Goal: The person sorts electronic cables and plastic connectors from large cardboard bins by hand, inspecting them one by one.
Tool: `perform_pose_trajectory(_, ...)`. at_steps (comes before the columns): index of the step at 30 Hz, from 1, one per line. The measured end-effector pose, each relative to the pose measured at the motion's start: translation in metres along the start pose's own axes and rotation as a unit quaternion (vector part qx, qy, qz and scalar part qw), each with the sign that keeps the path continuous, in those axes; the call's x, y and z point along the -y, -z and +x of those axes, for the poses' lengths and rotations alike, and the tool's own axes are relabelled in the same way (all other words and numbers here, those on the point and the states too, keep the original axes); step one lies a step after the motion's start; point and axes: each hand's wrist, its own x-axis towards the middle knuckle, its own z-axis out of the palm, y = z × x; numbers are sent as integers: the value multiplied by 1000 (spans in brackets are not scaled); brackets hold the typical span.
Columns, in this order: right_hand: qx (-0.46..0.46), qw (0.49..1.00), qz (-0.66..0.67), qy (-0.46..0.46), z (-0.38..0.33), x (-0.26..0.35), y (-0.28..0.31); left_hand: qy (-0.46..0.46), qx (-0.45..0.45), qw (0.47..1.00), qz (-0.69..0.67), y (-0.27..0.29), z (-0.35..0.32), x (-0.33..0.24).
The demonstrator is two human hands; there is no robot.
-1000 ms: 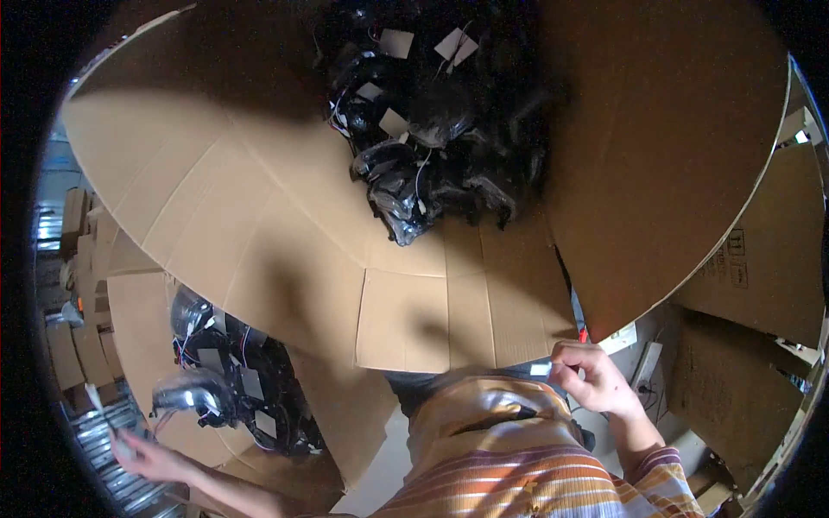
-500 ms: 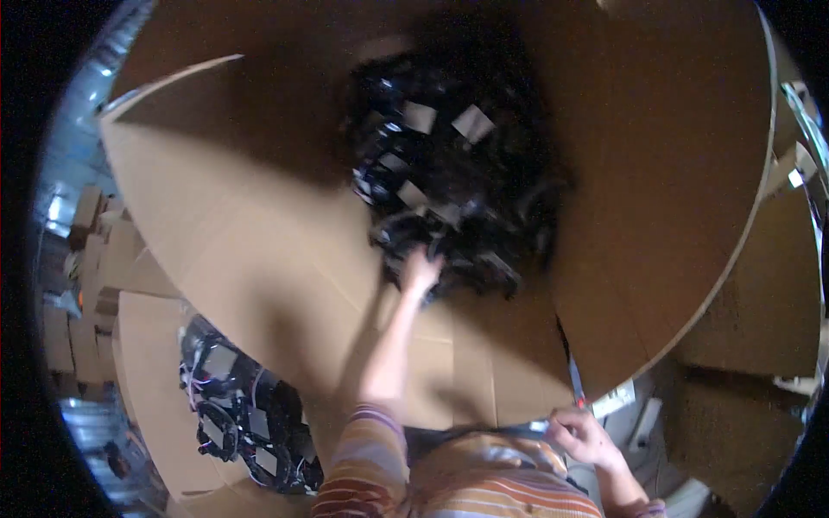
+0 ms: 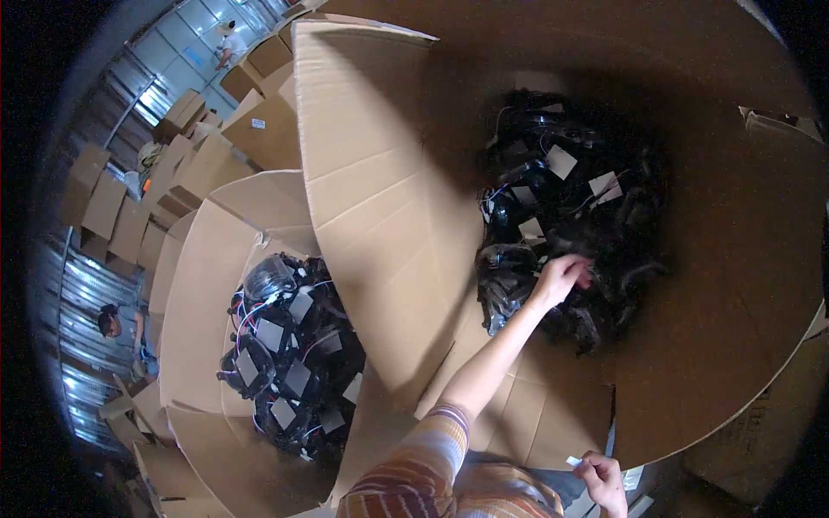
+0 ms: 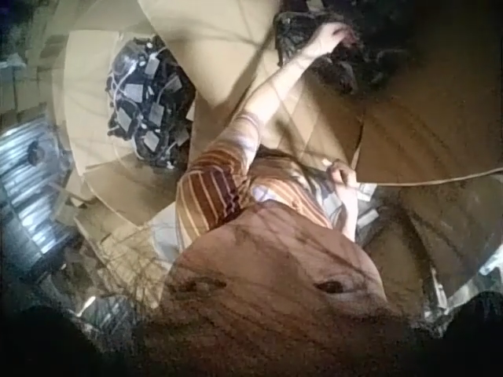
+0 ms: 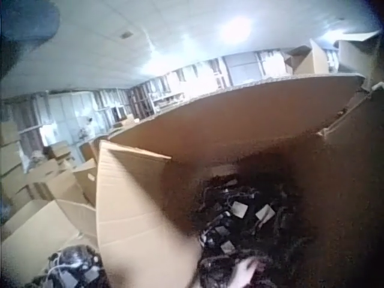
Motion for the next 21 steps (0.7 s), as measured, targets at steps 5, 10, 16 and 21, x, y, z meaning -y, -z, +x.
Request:
perform_pose_trajectory(5,5,1000,-26,17,-5,10,-3,-102,195,963,-157,-3,-12,-78)
perform_pose_trajectory(10,34,991,-124,32,-7,19,-3,-95,201,973,-55,0,-53,-95)
perform_pose_trajectory(16,58,988,-138,34,-10,34,-5,-193,120,958,173,-1,-113,-119)
perform_pose_trajectory(21,78,984,-131,89,-9,33,-6,-30,207,978,11,-17,-170,-87)
